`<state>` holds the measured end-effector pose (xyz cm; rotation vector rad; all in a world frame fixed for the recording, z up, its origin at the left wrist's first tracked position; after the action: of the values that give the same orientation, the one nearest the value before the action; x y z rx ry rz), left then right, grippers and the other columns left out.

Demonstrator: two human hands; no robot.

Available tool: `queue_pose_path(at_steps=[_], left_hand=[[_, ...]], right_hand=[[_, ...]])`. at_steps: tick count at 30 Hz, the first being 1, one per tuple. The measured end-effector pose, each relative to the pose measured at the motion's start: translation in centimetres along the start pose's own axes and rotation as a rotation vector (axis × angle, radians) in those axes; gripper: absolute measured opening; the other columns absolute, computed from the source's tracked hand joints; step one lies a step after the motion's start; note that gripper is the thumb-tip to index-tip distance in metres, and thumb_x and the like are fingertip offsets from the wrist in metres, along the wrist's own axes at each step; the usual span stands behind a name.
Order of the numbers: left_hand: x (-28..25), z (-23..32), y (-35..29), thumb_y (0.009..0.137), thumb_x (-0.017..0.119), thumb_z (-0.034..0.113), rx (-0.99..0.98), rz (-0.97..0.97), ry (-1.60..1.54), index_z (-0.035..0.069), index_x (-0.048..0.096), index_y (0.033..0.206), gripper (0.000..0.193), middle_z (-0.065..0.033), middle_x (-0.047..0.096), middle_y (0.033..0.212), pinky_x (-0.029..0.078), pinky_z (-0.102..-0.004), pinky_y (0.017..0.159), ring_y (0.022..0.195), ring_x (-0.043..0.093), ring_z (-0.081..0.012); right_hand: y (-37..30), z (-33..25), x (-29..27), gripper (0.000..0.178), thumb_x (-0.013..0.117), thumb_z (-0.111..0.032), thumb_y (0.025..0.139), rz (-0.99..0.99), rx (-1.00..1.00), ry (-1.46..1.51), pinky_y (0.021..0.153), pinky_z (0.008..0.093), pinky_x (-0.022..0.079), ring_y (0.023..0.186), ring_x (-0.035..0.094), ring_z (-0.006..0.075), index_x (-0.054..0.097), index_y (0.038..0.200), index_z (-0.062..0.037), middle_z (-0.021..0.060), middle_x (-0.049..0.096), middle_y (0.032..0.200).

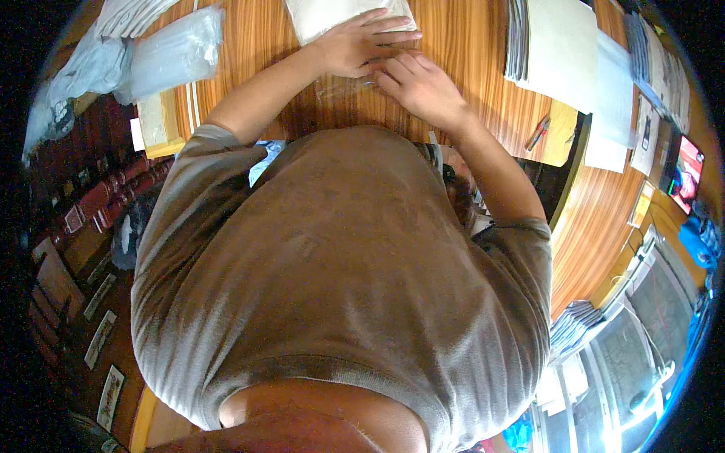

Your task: The person packs folded shirts into plastic bags at a wooden table, smoothing each bag and placing the completed items onto stacks.

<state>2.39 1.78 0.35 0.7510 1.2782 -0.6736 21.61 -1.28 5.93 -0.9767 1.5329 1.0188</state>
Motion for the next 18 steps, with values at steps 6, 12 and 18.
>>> queue_pose_path(at_steps=[6,12,18], left_hand=[[-0.8,-0.1,1.1,0.09,0.069,0.035,-0.021,-0.05,-0.003,0.036,0.034,0.164,0.082,0.0096,0.029,0.172,0.018,-0.0504,0.132,0.16,0.022,-0.019],[-1.0,0.1,0.5,0.1,0.061,0.041,-0.035,-0.088,0.005,0.036,0.027,0.166,0.075,0.0094,0.026,0.173,0.015,-0.0501,0.133,0.161,0.02,-0.0194],[-0.2,0.1,0.4,0.088,0.072,0.035,-0.026,-0.026,-0.061,0.035,0.029,0.165,0.088,0.0089,0.025,0.174,0.012,-0.0506,0.133,0.161,0.02,-0.0196]], right_hand=[[1.8,-1.0,2.9,0.028,0.061,-0.018,0.09,-0.122,0.074,-0.094,0.102,0.0396,0.05,0.117,0.061,0.0265,0.069,0.116,-0.0096,0.0053,0.067,0.115],[0.6,-1.8,1.7,0.027,0.06,-0.018,0.09,-0.055,-0.032,-0.007,0.104,0.0395,0.049,0.123,0.059,0.0277,0.068,0.114,-0.0079,0.0092,0.063,0.124],[0.3,-2.0,1.4,0.028,0.06,-0.022,0.092,-0.032,-0.038,0.035,0.103,0.0396,0.05,0.119,0.061,0.0278,0.067,0.114,-0.0055,0.0113,0.062,0.123]])
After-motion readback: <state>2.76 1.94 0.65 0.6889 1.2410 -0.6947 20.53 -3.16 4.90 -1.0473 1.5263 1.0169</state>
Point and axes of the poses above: each hand's wrist, its own y-axis towards the middle knuckle, its own x-axis out of the palm, z = x × y, the point moved 3 cm from there along y, towards the middle knuckle
